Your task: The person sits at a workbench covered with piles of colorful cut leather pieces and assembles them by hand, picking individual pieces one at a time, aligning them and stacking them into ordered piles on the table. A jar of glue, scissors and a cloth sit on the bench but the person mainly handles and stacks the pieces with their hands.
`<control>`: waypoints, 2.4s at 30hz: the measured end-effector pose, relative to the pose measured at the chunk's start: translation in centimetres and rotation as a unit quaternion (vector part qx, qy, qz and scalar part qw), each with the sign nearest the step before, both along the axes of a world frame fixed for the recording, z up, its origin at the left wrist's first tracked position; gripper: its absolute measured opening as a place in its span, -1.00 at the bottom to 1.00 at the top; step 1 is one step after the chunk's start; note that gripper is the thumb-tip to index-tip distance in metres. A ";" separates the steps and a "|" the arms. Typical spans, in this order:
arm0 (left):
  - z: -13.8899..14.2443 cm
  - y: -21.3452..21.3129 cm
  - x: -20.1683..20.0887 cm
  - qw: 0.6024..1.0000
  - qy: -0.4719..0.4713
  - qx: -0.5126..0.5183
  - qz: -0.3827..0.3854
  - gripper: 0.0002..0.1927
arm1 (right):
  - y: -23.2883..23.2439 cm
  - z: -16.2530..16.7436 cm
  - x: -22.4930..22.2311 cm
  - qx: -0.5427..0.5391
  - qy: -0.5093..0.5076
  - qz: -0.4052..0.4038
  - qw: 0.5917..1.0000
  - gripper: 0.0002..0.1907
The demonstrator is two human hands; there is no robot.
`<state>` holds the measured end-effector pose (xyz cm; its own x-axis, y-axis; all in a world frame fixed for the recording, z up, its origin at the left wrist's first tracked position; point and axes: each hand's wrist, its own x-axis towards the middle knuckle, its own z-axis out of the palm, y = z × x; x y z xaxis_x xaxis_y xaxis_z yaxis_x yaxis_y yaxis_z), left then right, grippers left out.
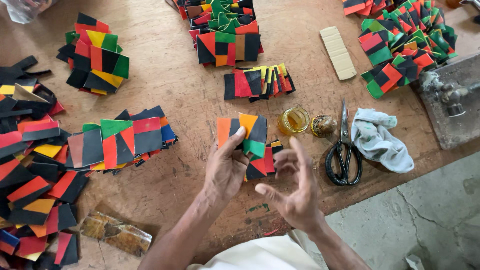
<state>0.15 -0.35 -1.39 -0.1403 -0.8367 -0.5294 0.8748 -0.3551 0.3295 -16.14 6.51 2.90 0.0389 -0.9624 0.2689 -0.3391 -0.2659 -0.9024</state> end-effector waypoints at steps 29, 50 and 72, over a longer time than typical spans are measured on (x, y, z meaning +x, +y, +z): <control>-2.6 -10.6 3.3 0.360 -0.811 -0.461 0.013 -0.49 | -1.9 1.4 -6.8 0.073 -0.152 -0.057 0.984 -0.24; 3.2 -0.3 6.3 0.481 -0.715 -0.398 -0.316 -0.71 | -7.9 6.5 -7.1 0.011 0.492 0.068 0.868 -0.42; 0.6 1.6 6.6 0.562 -0.687 -0.370 -0.274 -0.76 | -8.1 7.8 -7.0 0.019 0.464 0.094 0.881 -0.61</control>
